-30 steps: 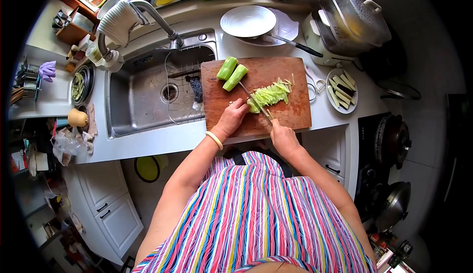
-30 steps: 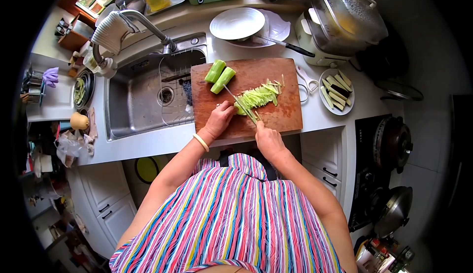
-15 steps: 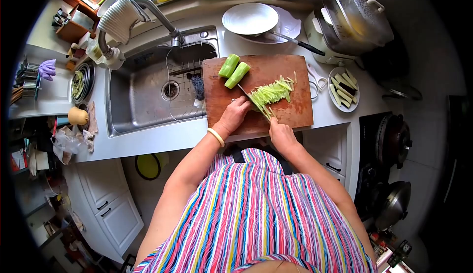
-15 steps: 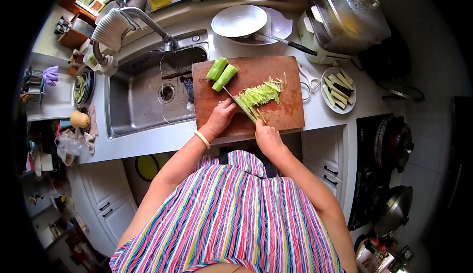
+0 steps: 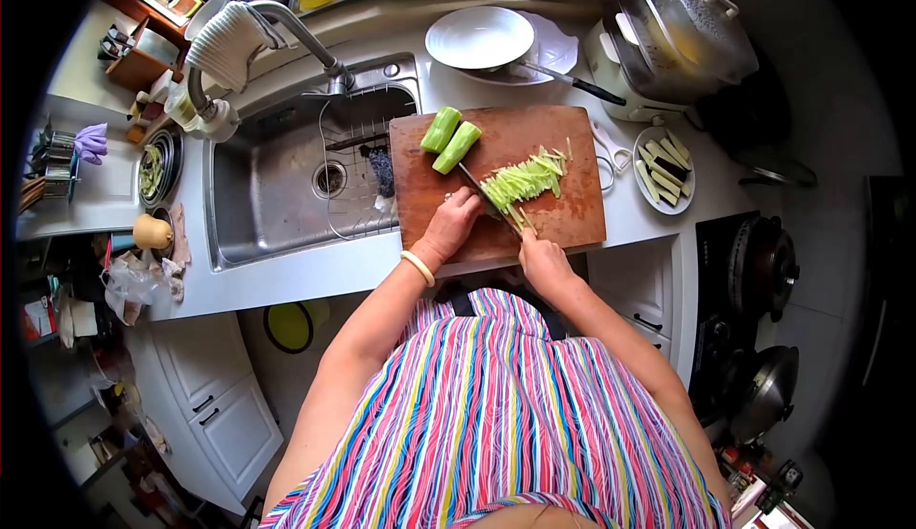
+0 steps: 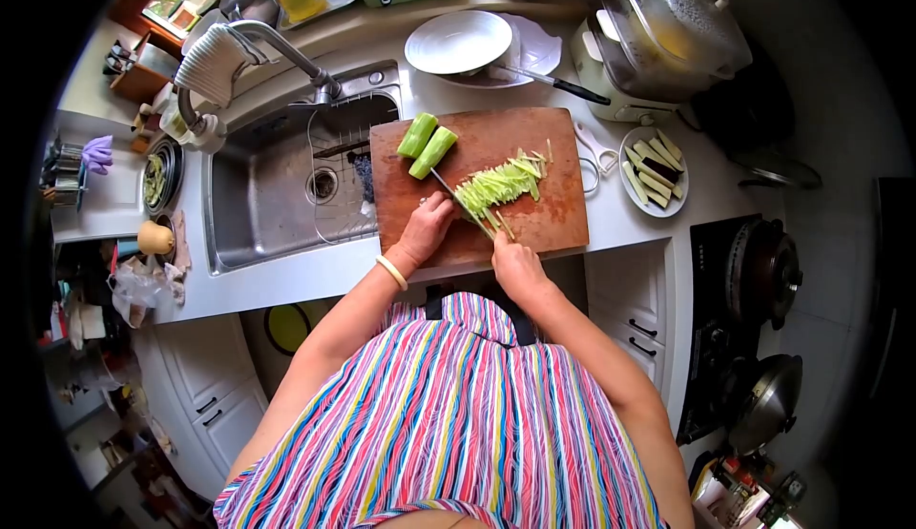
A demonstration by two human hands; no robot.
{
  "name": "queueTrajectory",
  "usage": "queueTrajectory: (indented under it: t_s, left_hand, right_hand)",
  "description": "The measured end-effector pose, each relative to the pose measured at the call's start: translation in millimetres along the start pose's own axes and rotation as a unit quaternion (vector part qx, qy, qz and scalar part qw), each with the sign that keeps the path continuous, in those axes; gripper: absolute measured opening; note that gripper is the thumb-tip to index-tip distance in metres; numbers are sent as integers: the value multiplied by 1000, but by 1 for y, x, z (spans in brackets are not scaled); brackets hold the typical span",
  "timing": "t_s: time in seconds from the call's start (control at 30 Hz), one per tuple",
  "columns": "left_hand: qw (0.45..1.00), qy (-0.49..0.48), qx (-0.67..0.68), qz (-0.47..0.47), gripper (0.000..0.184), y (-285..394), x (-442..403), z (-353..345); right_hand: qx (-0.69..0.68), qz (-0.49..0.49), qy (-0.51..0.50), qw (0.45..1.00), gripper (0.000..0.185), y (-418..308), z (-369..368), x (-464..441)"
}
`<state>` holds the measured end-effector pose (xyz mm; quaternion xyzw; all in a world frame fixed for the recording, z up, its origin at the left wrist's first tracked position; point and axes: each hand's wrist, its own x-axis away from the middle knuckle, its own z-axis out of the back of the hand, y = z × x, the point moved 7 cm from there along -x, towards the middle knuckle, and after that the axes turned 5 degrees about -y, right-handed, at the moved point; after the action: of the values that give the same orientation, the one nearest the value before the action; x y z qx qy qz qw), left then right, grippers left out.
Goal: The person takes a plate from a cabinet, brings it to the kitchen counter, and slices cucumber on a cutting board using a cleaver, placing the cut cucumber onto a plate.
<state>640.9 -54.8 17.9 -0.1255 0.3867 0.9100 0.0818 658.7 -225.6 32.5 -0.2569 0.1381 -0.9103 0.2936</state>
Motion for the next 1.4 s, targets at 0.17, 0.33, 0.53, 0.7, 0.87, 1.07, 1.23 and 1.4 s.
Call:
queueTrajectory:
  t_s: [0.17,0.33,0.53,0.7,0.87,1.07,1.23,1.4]
  left_hand:
    - [1000,13,10,-18,10,0,5,12]
    - [1000,7,9,-19,10,2,5,9]
    - [1000,16,6,-8,9,-5,1,-1]
    - [1000,22,-5,1,10,-3,1,2]
    - [999,33,-5,-8,10,-4,7,-2]
    - [1000,23,-17,3,10,-7,6,-1]
    - [999,36,-22,-19,9,-6,7,1]
    - [999,39,-12,-31,11,-5,5,2]
  right_hand:
    - [0,-11,-17,1000,26,1,-1,-1]
    - [15,-7,-15,1000,28,0,1,0]
    - [7,18,10,1000,23,-9,13,3]
    - [-1,34,7,999,17,-5,8,-4]
    - [-6,21,13,1000,15,-4,4,0]
    - [-21,27,7,999,16,-18,19,6]
    - [-8,18,8,1000,15,-12,13,1]
    - [-18,17,-3,1000,15,-8,7,-1]
